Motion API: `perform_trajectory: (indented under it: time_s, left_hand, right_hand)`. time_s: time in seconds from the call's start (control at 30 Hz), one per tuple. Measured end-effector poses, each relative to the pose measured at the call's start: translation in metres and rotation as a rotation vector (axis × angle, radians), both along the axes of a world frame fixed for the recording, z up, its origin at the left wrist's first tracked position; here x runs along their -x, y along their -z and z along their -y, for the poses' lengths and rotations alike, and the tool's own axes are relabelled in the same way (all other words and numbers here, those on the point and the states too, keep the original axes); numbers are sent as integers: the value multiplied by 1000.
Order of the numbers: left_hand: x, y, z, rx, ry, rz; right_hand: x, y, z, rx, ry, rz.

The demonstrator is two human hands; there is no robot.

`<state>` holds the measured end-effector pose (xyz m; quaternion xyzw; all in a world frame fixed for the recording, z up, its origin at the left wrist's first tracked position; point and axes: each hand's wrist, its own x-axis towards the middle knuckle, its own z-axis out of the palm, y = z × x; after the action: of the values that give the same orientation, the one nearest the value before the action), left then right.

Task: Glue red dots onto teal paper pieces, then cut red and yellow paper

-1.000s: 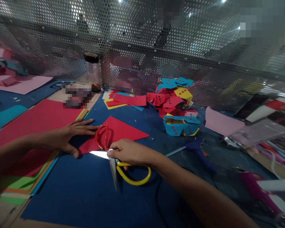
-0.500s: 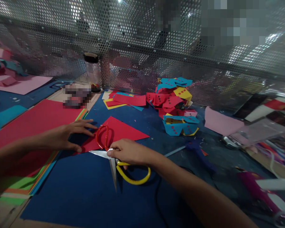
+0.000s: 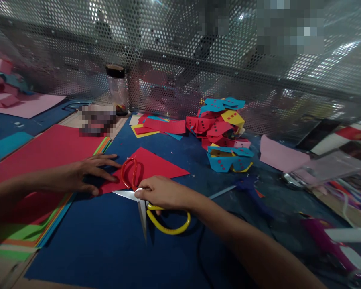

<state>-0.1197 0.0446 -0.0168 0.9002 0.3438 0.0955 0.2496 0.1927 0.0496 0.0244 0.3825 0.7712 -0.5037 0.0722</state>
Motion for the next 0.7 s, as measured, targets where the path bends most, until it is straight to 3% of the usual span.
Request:
perform_trajectory:
  time_s: [0.7]
  left_hand:
    - [1,0,-1,14,24,14]
  right_hand:
    - [4,-5,3,-16,-16,0]
